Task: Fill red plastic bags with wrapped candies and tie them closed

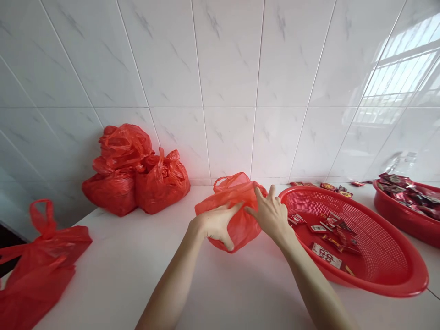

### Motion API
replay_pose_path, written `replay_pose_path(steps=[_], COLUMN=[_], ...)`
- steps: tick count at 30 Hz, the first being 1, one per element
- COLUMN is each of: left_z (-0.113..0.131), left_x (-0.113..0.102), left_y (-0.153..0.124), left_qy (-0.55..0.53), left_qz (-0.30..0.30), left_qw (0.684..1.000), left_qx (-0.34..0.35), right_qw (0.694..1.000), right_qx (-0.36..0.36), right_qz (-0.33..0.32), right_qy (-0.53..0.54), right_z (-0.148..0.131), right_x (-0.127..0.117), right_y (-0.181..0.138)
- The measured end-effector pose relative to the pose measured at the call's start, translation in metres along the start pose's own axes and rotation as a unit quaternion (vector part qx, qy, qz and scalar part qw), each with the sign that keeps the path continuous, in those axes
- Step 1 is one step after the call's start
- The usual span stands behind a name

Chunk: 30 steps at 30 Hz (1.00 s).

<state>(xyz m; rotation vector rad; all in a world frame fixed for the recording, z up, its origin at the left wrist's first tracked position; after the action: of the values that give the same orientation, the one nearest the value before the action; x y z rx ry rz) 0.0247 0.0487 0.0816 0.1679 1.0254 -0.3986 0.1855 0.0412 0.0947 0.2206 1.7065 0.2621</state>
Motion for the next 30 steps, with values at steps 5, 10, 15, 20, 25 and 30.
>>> replay_pose_path(steps=[5, 10, 15, 20, 25, 30], left_z=[0.024, 0.018, -0.016, -0.026, -0.018, -0.013], left_x=[0.012, 0.003, -0.023, -0.037, -0.04, -0.036], left_y=[-0.009, -0.009, -0.006, -0.008, -0.014, -0.02], left_qy=[0.07, 0.094, 0.102, 0.073, 0.017, 0.033], left_qz=[-0.127, -0.135, -0.041, 0.034, 0.021, -0.04], left_qw=[0.989, 0.986, 0.989, 0.987, 0.99, 0.994], left_qx=[-0.005, -0.03, -0.104, -0.139, -0.141, -0.092], right_qw=[0.999, 0.999, 0.998, 1.0, 1.0, 0.997], right_qx=[0.033, 0.039, 0.056, 0.029, 0.011, 0.006], right_qz=[0.015, 0.003, 0.004, -0.008, -0.016, -0.072], right_qy=[0.006, 0.003, 0.0, 0.0, 0.0, 0.005], right_z=[0.0, 0.011, 0.027, 0.024, 0.024, 0.031], right_x=[0.025, 0.021, 0.008, 0.005, -0.003, -0.019], right_y=[0.014, 0.021, 0.024, 0.021, 0.016, 0.006])
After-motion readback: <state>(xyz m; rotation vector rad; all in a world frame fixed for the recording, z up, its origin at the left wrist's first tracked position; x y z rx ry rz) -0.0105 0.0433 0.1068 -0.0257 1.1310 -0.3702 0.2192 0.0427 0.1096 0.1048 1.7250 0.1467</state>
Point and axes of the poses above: each hand's wrist, its own y-axis towards the middle knuckle, its own x-axis out of the palm, z = x × y, the point moved 4 cm from there along y, towards the middle knuckle, and after that the axes turned 4 degrees about z, right-handed, at the moved point
